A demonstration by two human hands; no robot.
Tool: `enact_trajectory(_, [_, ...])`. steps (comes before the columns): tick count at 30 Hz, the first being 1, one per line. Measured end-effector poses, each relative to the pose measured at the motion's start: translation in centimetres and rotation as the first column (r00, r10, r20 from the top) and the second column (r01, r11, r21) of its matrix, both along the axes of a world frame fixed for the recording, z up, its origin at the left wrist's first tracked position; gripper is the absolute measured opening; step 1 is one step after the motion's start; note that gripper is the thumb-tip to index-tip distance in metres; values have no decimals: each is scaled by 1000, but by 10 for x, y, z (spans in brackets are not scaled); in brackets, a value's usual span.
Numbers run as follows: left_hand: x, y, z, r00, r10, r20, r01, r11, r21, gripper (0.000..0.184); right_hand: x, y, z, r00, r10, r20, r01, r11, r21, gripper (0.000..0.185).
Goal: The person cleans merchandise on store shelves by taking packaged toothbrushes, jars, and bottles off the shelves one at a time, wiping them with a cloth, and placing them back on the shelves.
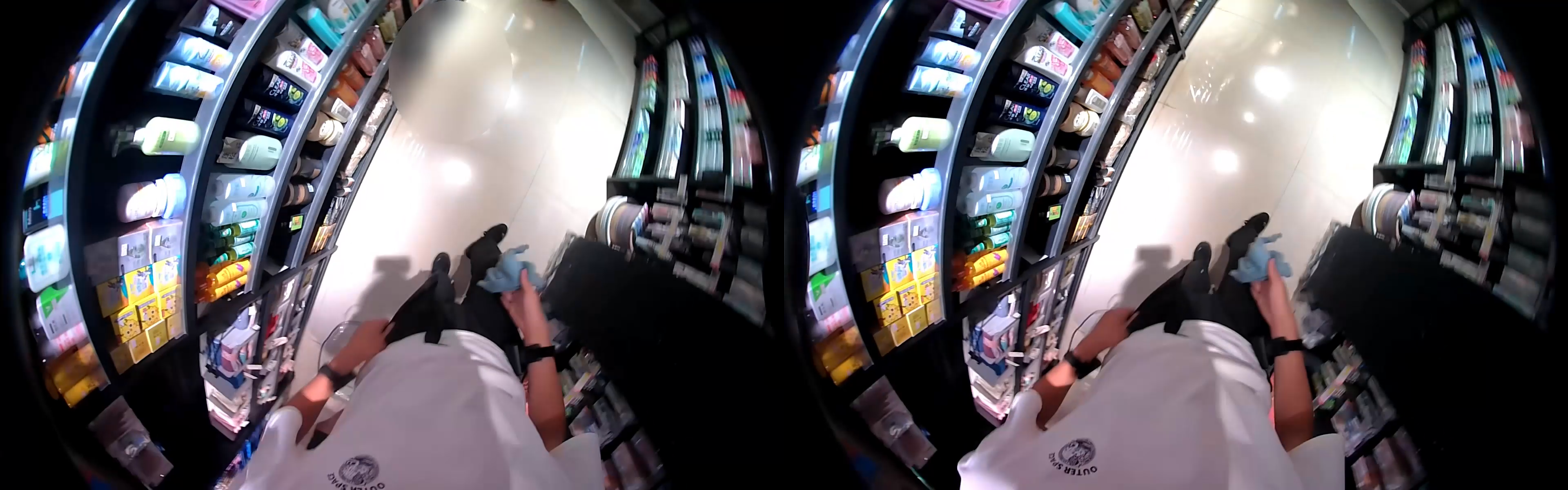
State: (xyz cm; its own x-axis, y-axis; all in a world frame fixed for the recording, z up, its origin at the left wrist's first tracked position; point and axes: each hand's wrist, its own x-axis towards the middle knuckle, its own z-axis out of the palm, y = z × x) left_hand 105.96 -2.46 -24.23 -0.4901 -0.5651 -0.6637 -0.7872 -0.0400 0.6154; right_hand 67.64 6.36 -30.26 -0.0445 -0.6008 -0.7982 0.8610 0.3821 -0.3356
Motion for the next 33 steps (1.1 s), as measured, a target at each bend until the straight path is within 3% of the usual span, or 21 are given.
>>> enact_trajectory(2, [-1, 1, 20, 993, 61, 100, -64, 997, 35, 33, 15, -64, 21, 991, 73, -116, -54, 985, 162, 35])
enact_trajectory(4, [-3, 10, 18, 986, 70, 154, -72, 997, 11, 32, 3, -102, -1, 963, 232, 137, -246, 965, 95, 43])
enact_trajectory(6, [-17, -3, 9, 974, 80, 212, -104, 989, 107, 28, -4, -145, -41, 906, 308, 289, -332, 943, 36, 62])
enact_trajectory(7, [-24, -17, -6, 940, 287, 186, -331, 901, 279, 21, -5, -170, -62, 885, 320, 338, -351, 936, 34, 61])
enact_trajectory(8, [-30, -31, -33, 839, 510, 189, -544, 768, 339, 13, -13, -187, -98, 827, 414, 380, -425, 903, -57, 62])
enact_trajectory(11, [-38, -109, -135, 750, 658, -73, -660, 737, -145, 36, -16, -261, -178, 779, 468, 416, -496, 867, -47, 61])
enact_trajectory(13, [-45, -203, -188, 561, 799, -217, -826, 524, -208, 61, -9, -316, -221, 732, 466, 498, -477, 871, -115, 58])
enact_trajectory(14, [-46, -251, -217, 535, 723, -438, -844, 429, -322, 71, -3, -340, -255, 721, 499, 481, -504, 854, -131, 58])
enact_trajectory(15, [-40, -293, -262, 628, 548, -552, -763, 293, -576, 81, 2, -361, -289, 713, 486, 504, -494, 860, -130, 58])
enact_trajectory(16, [-47, -338, -267, 454, 657, -602, -873, 192, -449, 86, 7, -380, -318, 702, 473, 532, -488, 864, -125, 58])
enact_trajectory(17, [-53, -371, -279, 380, 618, -688, -897, 63, -439, 88, 15, -397, -343, 692, 508, 513, -501, 849, -166, 59])
enact_trajectory(20, [-54, -441, -317, 279, 506, -816, -896, -168, -410, 94, 36, -431, -406, 683, 581, 443, -520, 812, -265, 60])
enact_trajectory(22, [-52, -466, -321, 400, 448, -800, -822, -210, -529, 96, 43, -439, -432, 681, 550, 484, -499, 832, -243, 59])
enact_trajectory(24, [-42, -487, -332, 404, 410, -818, -819, -235, -523, 98, 47, -440, -440, 675, 538, 504, -500, 837, -224, 60])
enact_trajectory(25, [-45, -490, -324, 392, 484, -782, -792, -254, -555, 98, 50, -440, -435, 676, 555, 484, -519, 826, -222, 60])
enact_trajectory(27, [-27, -498, -336, 321, 626, -710, -858, -125, -498, 93, 49, -438, -431, 656, 576, 488, -532, 811, -243, 60])
enact_trajectory(28, [-24, -506, -344, 397, 510, -763, -784, -244, -571, 87, 48, -440, -432, 639, 592, 491, -548, 798, -249, 60])
enact_trajectory(31, [-13, -506, -353, 451, 507, -735, -818, -95, -567, 49, 45, -437, -441, 651, 632, 421, -565, 774, -286, 60])
enact_trajectory(33, [-17, -509, -354, 383, 545, -746, -851, -106, -514, 46, 47, -440, -438, 635, 642, 430, -569, 765, -301, 59])
